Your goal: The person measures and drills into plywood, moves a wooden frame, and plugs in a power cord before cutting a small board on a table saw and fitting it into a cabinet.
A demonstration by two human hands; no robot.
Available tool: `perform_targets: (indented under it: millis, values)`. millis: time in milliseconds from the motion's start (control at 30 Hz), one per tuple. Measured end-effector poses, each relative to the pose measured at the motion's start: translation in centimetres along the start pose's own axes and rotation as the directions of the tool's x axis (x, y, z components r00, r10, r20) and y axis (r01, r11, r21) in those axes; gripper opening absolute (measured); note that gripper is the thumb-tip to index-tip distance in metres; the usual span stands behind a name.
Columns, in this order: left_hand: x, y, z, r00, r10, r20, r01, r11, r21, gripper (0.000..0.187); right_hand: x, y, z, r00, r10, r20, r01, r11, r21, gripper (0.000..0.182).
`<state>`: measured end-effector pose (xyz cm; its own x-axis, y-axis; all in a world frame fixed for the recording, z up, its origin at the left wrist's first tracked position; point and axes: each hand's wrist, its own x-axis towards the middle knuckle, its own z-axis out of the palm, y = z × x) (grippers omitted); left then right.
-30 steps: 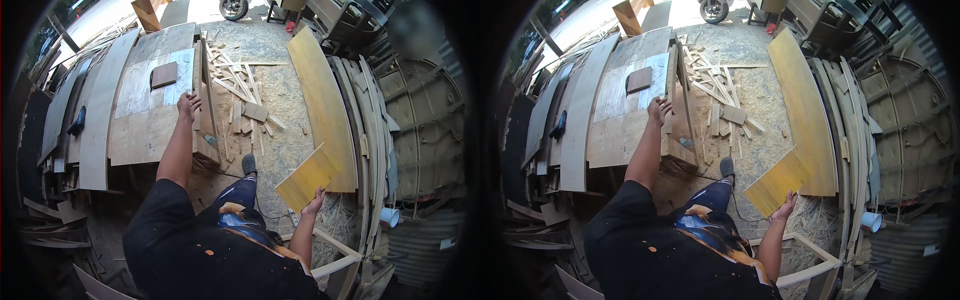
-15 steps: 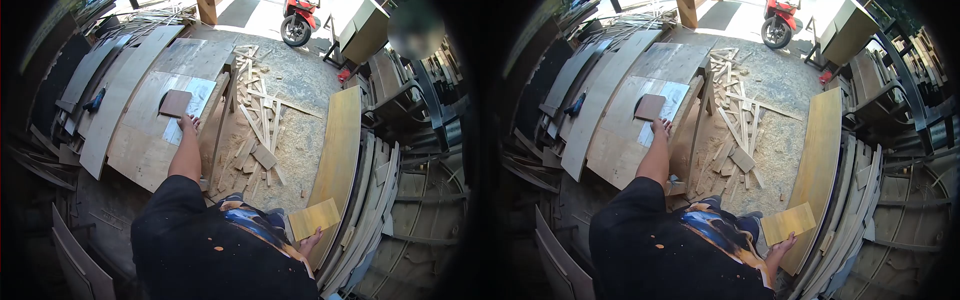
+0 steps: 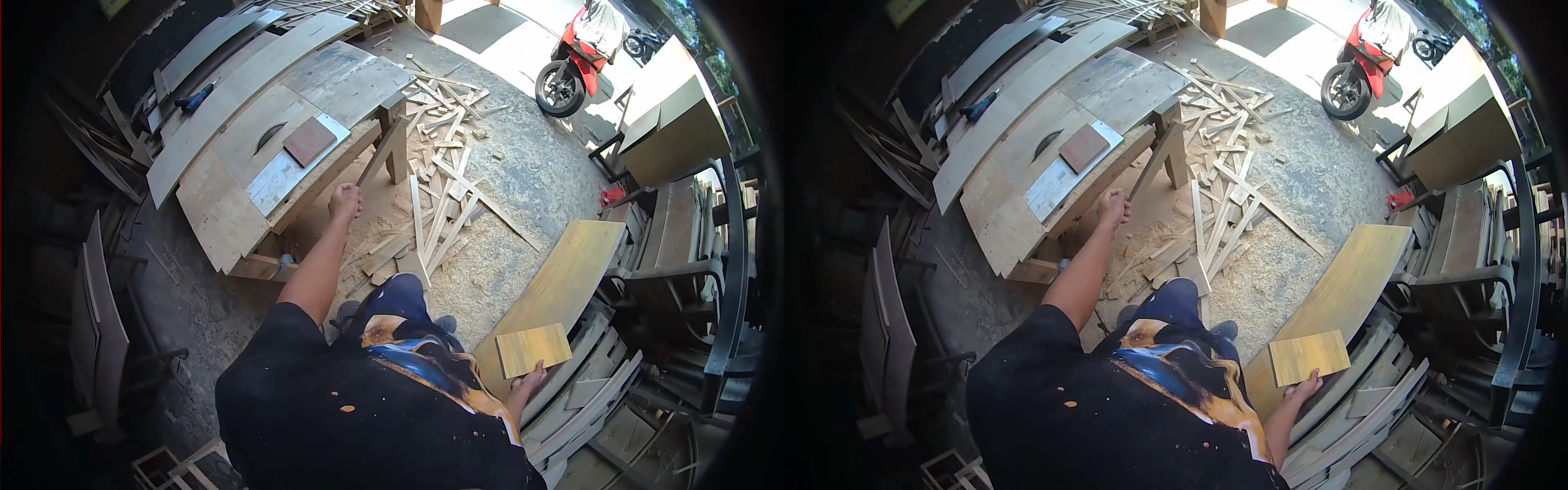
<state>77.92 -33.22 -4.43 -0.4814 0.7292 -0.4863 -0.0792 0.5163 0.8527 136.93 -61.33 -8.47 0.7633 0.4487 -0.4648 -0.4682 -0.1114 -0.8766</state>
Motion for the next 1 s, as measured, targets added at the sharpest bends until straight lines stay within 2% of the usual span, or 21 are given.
perform_targets:
  millis: [67, 100, 167, 200, 233, 267, 300, 367, 433, 467, 500, 533, 600, 633, 700, 733, 800, 867, 900, 967, 1000]
  values:
    - [3.0, -1.3, 0.0, 0.903, 0.220, -0.369, -0.114, 0.951, 0.289, 0.049, 5.2, -4.0, 4.1, 0.998, -0.036, 0.060, 0.040, 0.997, -0.066, 0.026]
    - [3.5, -0.9, -0.7, 0.898, 0.211, -0.386, -0.099, 0.952, 0.289, 0.049, 7.5, -5.7, 6.3, 0.993, -0.062, 0.103, 0.070, 0.995, -0.077, 0.026]
    - [5.2, 0.9, -1.3, 0.834, 0.171, -0.524, -0.029, 0.963, 0.267, 0.072, 11.5, -8.4, 11.5, 0.982, -0.092, 0.163, 0.107, 0.991, -0.084, 0.025]
    - [5.0, 2.8, -1.3, 0.802, 0.160, -0.576, 0.064, 0.935, 0.349, 0.077, 13.3, -9.5, 14.2, 0.966, -0.109, 0.233, 0.118, 0.993, -0.024, 0.025]
    - [4.2, 5.5, -1.5, 0.767, 0.158, -0.622, 0.160, 0.892, 0.424, 0.082, 14.7, -10.3, 16.9, 0.946, -0.129, 0.297, 0.124, 0.992, 0.037, 0.024]
    - [4.1, 7.5, -1.7, 0.776, 0.127, -0.618, 0.160, 0.908, 0.387, 0.085, 15.7, -11.1, 19.4, 0.947, -0.131, 0.295, 0.127, 0.991, 0.034, 0.024]
    - [4.9, 9.1, -1.8, 0.763, 0.105, -0.637, 0.255, 0.858, 0.446, 0.089, 16.4, -12.1, 22.0, 0.935, -0.135, 0.329, 0.137, 0.990, 0.019, 0.026]
    - [9.0, 10.5, -1.9, 0.747, 0.045, -0.663, 0.394, 0.774, 0.495, 0.108, 18.5, -13.5, 25.8, 0.924, -0.131, 0.360, 0.156, 0.987, -0.042, 0.033]
    - [13.2, 11.1, -1.8, 0.763, -0.062, -0.644, 0.423, 0.800, 0.425, 0.127, 20.3, -14.7, 29.0, 0.922, -0.139, 0.360, 0.176, 0.982, -0.072, 0.030]
    - [16.8, 8.9, -2.0, 0.736, 0.013, -0.677, 0.383, 0.816, 0.433, 0.130, 21.3, -15.4, 31.2, 0.914, -0.122, 0.386, 0.180, 0.976, -0.119, 0.027]
    - [16.2, 10.7, -0.4, 0.688, -0.044, -0.725, 0.484, 0.772, 0.412, 0.127, 22.4, -15.9, 32.5, 0.923, -0.118, 0.366, 0.188, 0.969, -0.161, 0.020]
    - [16.4, 9.9, 0.3, 0.689, -0.078, -0.721, 0.517, 0.750, 0.413, 0.127, 23.0, -16.5, 33.1, 0.929, -0.106, 0.356, 0.189, 0.960, -0.206, 0.020]
    - [17.2, 9.8, 1.2, 0.610, 0.017, -0.792, 0.520, 0.745, 0.417, 0.121, 25.7, -17.3, 34.3, 0.951, -0.060, 0.305, 0.171, 0.920, -0.353, 0.016]
    - [17.8, 9.0, 2.0, 0.532, 0.103, -0.840, 0.537, 0.727, 0.429, 0.104, 26.5, -17.6, 34.6, 0.966, -0.048, 0.255, 0.150, 0.905, -0.398, 0.016]
    - [14.1, 12.6, 5.7, 0.615, 0.134, -0.777, 0.436, 0.763, 0.477, 0.087, 28.8, -17.7, 33.5, 0.973, -0.054, 0.226, 0.161, 0.857, -0.489, 0.016]
    - [13.7, 11.9, 7.7, 0.598, 0.338, -0.727, 0.331, 0.721, 0.608, 0.072, 29.6, -18.0, 33.9, 0.974, -0.068, 0.214, 0.179, 0.811, -0.557, 0.016]
    - [11.2, 14.0, 13.8, 0.721, 0.399, -0.566, 0.097, 0.751, 0.653, 0.065, 28.3, -18.4, 36.1, 0.981, -0.045, 0.186, 0.134, 0.853, -0.504, 0.017]
    - [8.2, 17.9, 20.8, 0.834, 0.448, -0.323, -0.145, 0.742, 0.655, 0.066, 26.7, -18.4, 36.9, 0.987, -0.014, 0.162, 0.098, 0.844, -0.527, 0.013]
    - [8.2, 19.0, 23.9, 0.846, 0.491, -0.208, -0.199, 0.653, 0.731, 0.066, 26.2, -18.2, 37.6, 0.988, -0.005, 0.155, 0.084, 0.859, -0.506, 0.012]
    - [9.5, 22.9, 28.7, 0.834, 0.551, -0.025, -0.354, 0.570, 0.741, 0.065, 25.5, -17.6, 38.5, 0.989, 0.035, 0.145, 0.029, 0.907, -0.420, 0.014]
    - [11.7, 24.6, 29.6, 0.812, 0.583, -0.019, -0.380, 0.554, 0.741, 0.065, 25.8, -17.6, 39.4, 0.983, 0.072, 0.167, -0.004, 0.926, -0.377, 0.017]
